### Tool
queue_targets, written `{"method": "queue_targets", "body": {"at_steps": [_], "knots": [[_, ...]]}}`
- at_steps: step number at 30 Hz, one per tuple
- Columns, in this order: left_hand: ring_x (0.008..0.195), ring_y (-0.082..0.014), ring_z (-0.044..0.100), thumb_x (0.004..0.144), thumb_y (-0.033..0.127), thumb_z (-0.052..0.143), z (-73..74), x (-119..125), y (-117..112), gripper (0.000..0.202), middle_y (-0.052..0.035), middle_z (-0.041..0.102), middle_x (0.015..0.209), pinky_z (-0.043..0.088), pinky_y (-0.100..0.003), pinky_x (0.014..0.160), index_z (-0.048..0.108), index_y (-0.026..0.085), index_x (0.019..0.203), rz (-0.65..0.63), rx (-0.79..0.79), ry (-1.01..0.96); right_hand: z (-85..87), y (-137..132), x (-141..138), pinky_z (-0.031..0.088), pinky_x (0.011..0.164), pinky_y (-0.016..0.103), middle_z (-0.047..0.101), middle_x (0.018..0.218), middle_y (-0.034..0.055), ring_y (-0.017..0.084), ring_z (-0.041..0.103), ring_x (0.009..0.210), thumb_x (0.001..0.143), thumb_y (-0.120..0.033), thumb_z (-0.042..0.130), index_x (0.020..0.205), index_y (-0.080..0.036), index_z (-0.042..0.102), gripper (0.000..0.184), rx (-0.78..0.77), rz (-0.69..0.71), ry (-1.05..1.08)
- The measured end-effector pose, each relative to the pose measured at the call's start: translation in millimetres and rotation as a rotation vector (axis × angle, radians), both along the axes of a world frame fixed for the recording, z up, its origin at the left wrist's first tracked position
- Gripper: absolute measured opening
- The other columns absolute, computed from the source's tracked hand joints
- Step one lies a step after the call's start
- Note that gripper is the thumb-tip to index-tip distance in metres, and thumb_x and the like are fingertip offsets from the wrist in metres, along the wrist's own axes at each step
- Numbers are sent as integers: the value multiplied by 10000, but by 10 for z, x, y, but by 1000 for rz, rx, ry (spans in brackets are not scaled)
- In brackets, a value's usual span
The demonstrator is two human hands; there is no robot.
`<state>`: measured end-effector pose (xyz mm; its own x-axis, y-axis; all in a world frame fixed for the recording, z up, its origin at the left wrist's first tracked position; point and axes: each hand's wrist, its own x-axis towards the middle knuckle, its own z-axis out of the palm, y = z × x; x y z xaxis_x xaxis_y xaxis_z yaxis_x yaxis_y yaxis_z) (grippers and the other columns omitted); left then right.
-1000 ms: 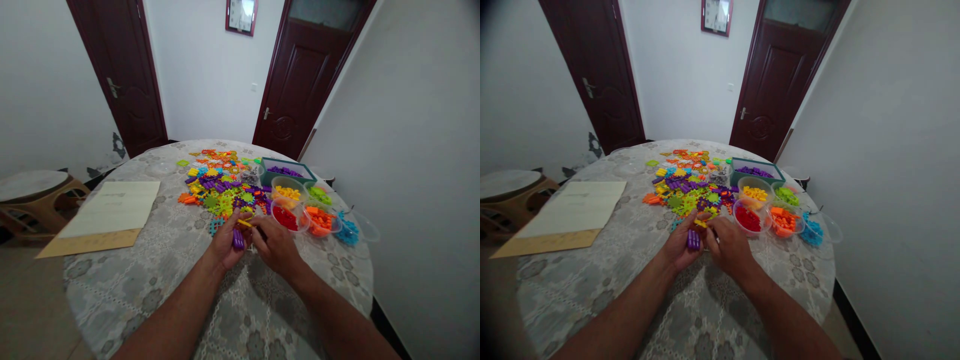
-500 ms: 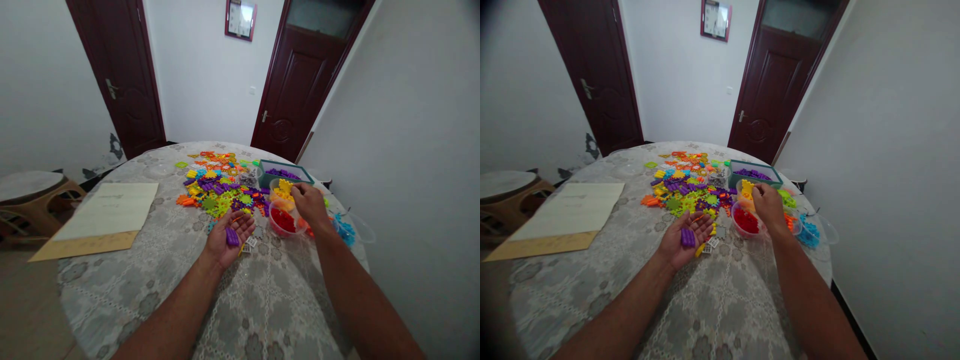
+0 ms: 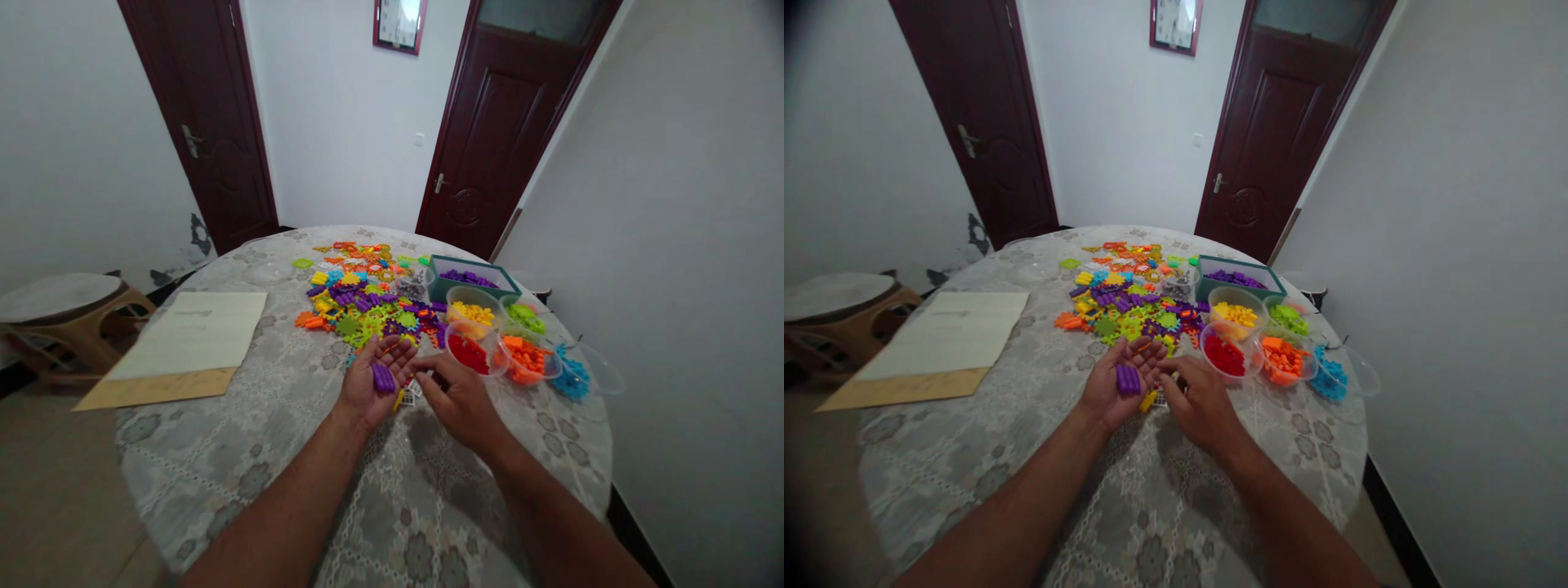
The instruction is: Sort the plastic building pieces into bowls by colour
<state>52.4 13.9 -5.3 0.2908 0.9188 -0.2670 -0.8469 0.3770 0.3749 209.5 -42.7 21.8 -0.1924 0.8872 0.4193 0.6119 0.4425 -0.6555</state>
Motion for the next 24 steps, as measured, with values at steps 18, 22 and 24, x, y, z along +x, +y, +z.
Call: {"method": "queue_targets", "body": {"at_steps": [18,22,24], "knots": [[852,-178,745,1026,305,557,39,85,-79,301,-132,769,929,598,-249,790,749,104,911,-16,66,174,-64,-1,-162,557,899,367,717,1163,125,248,684,1064,1001,-206,575,1264,-194,666,278,154,2,-337],[836,-207,746,1035,301,508,55,-19,-26,316,-123,754,876,624,-338,804,728,118,902,88,69,170,295,91,158,521,716,277,749,932,30,176,680,816,918,-186,647,1028,-214,741,147,-152,170,-294],[793,-203,738,1029,293,509,74,-76,5,307,-110,743,832,629,-359,792,716,125,876,145,39,176,475,272,392,474,614,230,745,843,0,141,655,712,920,-237,644,983,-221,770,142,-352,279,-257]]}}
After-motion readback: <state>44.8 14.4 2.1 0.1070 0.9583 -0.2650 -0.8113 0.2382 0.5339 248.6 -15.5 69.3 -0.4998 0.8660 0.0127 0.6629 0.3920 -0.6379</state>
